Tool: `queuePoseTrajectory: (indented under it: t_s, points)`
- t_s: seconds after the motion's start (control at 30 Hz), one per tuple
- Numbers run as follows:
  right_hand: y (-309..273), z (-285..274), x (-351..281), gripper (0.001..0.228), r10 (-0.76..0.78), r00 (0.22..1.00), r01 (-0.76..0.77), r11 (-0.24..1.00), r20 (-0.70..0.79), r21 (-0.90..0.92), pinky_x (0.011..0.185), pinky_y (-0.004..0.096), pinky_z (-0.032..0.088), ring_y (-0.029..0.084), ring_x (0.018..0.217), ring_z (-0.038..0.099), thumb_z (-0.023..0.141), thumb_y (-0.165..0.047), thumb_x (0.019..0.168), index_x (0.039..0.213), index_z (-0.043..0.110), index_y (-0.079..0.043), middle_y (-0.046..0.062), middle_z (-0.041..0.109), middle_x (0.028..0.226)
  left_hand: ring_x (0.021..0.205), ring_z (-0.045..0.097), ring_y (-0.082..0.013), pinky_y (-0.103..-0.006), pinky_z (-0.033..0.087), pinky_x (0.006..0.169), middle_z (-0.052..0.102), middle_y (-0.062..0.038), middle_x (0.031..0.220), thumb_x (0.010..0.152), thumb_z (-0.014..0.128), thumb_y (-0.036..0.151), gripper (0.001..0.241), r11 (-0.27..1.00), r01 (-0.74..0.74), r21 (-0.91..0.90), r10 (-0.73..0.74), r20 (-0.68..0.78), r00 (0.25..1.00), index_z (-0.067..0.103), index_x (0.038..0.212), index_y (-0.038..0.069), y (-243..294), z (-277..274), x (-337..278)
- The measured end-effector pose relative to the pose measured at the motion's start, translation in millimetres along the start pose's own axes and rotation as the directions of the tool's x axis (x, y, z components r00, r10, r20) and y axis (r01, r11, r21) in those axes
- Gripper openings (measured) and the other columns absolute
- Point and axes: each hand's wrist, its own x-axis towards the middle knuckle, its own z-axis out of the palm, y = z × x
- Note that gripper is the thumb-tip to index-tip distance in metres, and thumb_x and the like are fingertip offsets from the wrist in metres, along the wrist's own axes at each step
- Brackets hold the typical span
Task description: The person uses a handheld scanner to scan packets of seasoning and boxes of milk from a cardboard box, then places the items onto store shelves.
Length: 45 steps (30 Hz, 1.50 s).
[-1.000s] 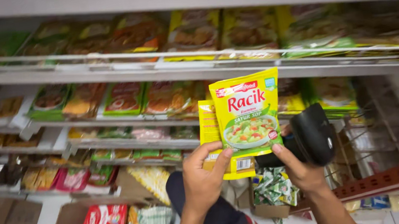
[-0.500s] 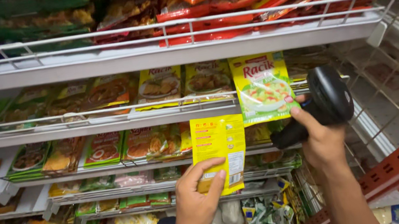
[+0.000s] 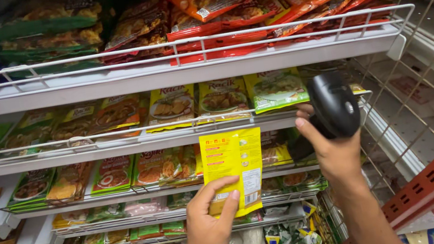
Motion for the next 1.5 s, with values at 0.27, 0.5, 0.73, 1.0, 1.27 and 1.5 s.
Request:
queuePoseTrajectory:
  t_s: [0.27,0.5,0.73,1.0,1.27,1.5]
  points:
    - [4,7,-15,0.049,-0.293,0.956,0.284,0.935,-0.012,-0.212,0.084,0.023,0.055,0.010,0.096,0.066,0.081,-0.007,0.089,0.126,0.051,-0.001,0.004,0.065,0.108,0.101,0.073,-0.0155,-0.0291,0.056,0.091,0.080,-0.010,0.107,0.092,0.067,0.010,0.026,0.996,0.082,-0.039,-0.082,-0.007,0.997,0.074,0.116,0.004,-2,-4,-3]
    - [14,2,-1,0.022,-0.006,0.995,0.046,0.912,0.098,-0.408,0.078,0.029,0.055,0.015,0.081,0.069,0.085,-0.005,0.091,0.110,0.075,0.001,0.008,0.077,0.094,0.105,0.069,-0.0151,-0.0288,0.054,0.094,0.076,-0.011,0.114,0.093,0.063,0.004,0.035,0.988,0.076,-0.138,-0.073,0.029,0.997,0.067,0.128,0.004,-6,-9,-1]
    - [20,6,-19,0.060,-0.128,0.961,0.115,0.991,0.246,0.066,0.091,0.034,0.060,0.020,0.100,0.073,0.072,0.003,0.090,0.145,0.049,0.000,0.013,0.063,0.137,0.105,0.070,-0.0203,-0.0314,0.059,0.084,0.068,-0.016,0.123,0.094,0.060,-0.001,0.063,0.914,0.055,-0.402,-0.088,-0.065,0.994,0.027,0.147,0.010,-18,-2,-3]
    - [41,24,-104,0.074,0.154,0.864,-0.401,0.787,0.479,0.470,0.109,0.048,0.050,0.030,0.126,0.060,0.073,0.001,0.083,0.151,0.045,0.003,0.018,0.059,0.137,0.107,0.066,-0.0312,-0.0411,0.052,0.089,0.062,-0.023,0.130,0.085,0.082,0.018,0.066,0.947,-0.199,0.253,0.220,-0.058,0.974,0.046,0.138,0.003,4,39,-23]
    - [50,18,-83,0.060,0.439,0.744,-0.665,0.417,0.503,0.619,0.112,0.049,0.042,0.034,0.125,0.060,0.060,-0.024,0.091,0.144,0.049,0.003,0.021,0.061,0.137,0.132,0.052,-0.0435,-0.0503,0.039,0.108,0.053,-0.025,0.144,0.079,0.084,0.022,0.055,0.671,-0.474,0.571,0.550,0.045,0.834,0.062,0.129,0.015,26,9,-17]
    - [50,17,-78,0.048,0.579,0.670,-0.723,0.364,0.465,0.587,0.105,0.047,0.047,0.031,0.118,0.065,0.058,-0.022,0.093,0.134,0.057,0.001,0.018,0.067,0.130,0.097,0.073,-0.0278,-0.0348,0.061,0.080,0.067,-0.012,0.117,0.086,0.085,0.009,0.026,0.787,-0.493,0.370,0.504,0.073,0.860,0.073,0.110,0.009,4,2,-12]
